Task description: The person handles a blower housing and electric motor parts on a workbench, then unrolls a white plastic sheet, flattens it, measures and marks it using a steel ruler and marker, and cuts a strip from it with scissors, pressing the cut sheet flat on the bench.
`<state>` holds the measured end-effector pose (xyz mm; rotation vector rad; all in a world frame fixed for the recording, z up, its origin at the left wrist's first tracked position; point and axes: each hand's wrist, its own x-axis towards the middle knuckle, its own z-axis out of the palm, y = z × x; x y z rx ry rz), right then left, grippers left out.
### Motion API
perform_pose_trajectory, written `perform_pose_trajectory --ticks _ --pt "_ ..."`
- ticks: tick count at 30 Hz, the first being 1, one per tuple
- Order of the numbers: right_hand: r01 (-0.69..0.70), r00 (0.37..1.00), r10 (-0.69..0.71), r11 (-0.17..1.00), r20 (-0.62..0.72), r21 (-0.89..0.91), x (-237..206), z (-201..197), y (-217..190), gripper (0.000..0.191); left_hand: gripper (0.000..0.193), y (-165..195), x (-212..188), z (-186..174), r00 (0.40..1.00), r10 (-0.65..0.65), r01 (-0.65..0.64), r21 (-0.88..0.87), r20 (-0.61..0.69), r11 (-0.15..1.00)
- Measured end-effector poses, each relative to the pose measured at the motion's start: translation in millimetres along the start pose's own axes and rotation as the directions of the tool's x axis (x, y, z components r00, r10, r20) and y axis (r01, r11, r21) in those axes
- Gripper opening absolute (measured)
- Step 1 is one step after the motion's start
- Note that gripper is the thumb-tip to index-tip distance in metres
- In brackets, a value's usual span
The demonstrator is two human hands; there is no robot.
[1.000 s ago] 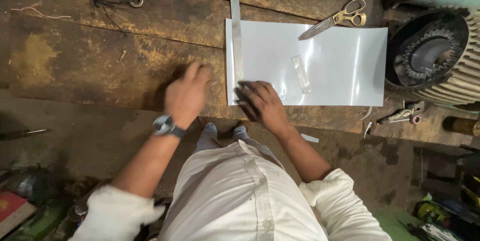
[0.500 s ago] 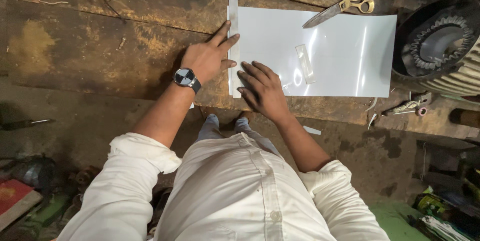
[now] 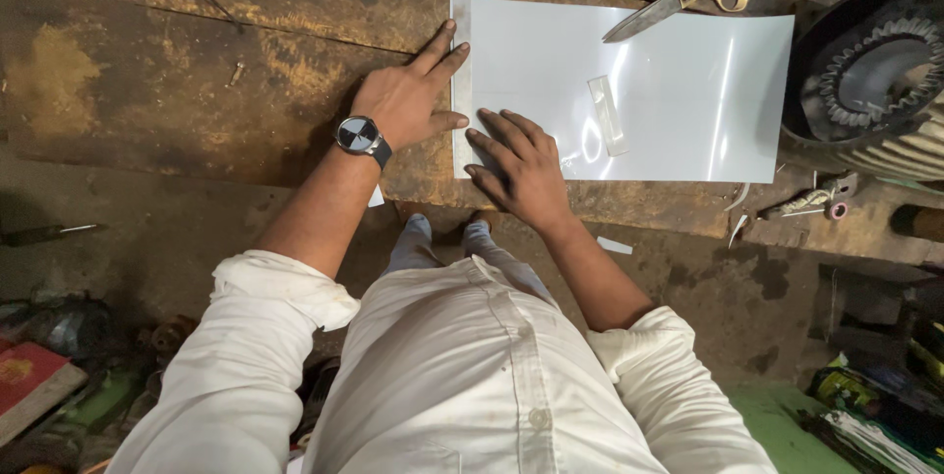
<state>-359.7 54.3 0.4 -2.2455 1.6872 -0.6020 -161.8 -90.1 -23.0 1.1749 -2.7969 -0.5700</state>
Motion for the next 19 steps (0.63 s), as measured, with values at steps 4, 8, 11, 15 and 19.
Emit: perform_pose_trajectory --ticks 4,8,11,15,19 --pt "-0.007 1.000 0.007 1.000 0.004 -0.002 -0.2 1.2 0.4 0.051 0.096 -0.5 -3.9 1.9 1.000 0.012 -0.012 -0.007 -0.027 1.000" --pt "-0.014 1.000 0.014 1.000 0.004 0.005 -0.6 1.0 0.3 0.050 0.097 -0.4 -2.1 2.0 1.000 0.014 -0.014 0.007 -0.015 1.000" --pt "-0.011 1.000 0.011 1.000 0.001 -0.003 -0.6 1.5 0.4 0.050 0.097 0.0 -0.9 1.7 1.000 -0.001 0.001 0.012 0.017 1.000" --pt "-0.003 1.000 0.003 1.000 -0.014 0.002 -0.9 2.7 0.9 0.049 0.098 0.3 0.0 2.2 1.000 0.004 -0.005 0.032 0.015 0.999" --pt "0.003 1.000 -0.003 1.000 -0.016 0.003 -0.2 3.3 2.3 0.049 0.098 -0.9 -0.8 2.3 1.000 0.011 -0.011 0.026 0.006 1.000"
